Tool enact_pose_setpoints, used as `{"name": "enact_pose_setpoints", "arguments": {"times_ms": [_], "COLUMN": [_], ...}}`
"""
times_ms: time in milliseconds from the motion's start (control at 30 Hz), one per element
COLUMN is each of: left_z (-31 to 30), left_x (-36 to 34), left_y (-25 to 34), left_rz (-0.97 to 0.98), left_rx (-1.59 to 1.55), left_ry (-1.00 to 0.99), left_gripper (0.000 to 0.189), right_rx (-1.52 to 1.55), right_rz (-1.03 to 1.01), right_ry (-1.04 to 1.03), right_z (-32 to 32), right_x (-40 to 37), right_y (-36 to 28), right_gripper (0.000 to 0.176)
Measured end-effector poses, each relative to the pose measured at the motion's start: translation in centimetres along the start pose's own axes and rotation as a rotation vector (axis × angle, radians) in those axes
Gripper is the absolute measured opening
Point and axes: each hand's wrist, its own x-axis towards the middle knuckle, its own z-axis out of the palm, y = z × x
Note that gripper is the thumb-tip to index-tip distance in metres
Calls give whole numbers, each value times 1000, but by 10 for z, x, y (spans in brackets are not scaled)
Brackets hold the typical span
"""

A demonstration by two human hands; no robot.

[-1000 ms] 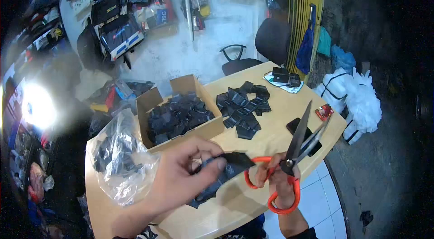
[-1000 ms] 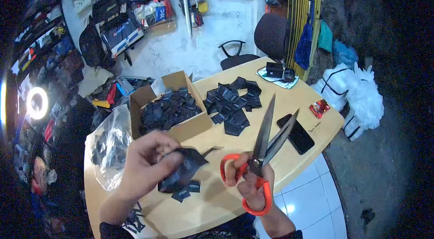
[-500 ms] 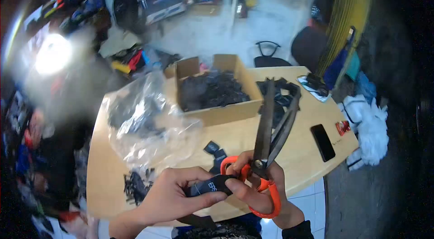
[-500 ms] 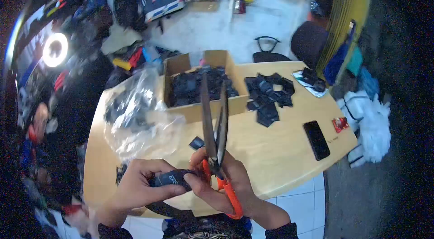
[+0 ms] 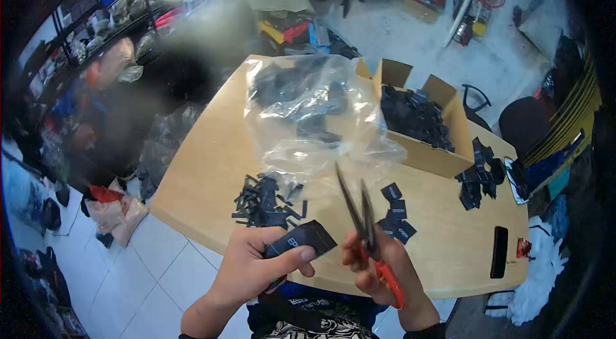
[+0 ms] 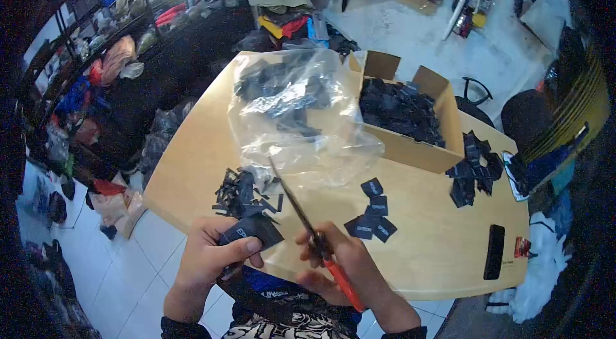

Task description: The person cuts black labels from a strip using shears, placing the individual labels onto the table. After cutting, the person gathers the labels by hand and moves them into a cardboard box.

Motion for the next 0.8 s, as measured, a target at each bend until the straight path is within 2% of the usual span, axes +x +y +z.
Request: {"name": "enact_pose_setpoints", "arguments": {"times_ms": [33,67,133,267,367,400,467,533,800], "left_z": [-3,-6,-11,-13,-12,-13,-14,-13,-13], "left_x": [-1,-2,-3,-3,-2,-2,-2,-1,-1], "left_y": [-2,-4,-10,-14,-15,-15,-16,-19,-19], "left_rz": [-4,31,65,87,114,126,132,199,196], "left_rx": [-5,-62,-153,-143,-130,-122,-113,-118,-121], "left_ry": [14,71,152,214,219,213,204,201,211], "left_gripper": [19,19,17,16,15,15,16,16,14], "right_rx": [-30,-29,75,-14,-7,-3,-158,-156,-139], "right_rz": [114,119,178,270,228,231,55,49,40], "right_ry": [-74,-90,-200,-297,-366,-365,-428,-419,-425], "right_z": [1,3,6,12,13,12,12,14,14], "right_x": [-2,-5,-10,-8,1,5,10,12,20], "right_y": [3,8,19,12,3,3,4,5,0], "right_gripper": [49,49,63,76,79,79,56,56,56]}}
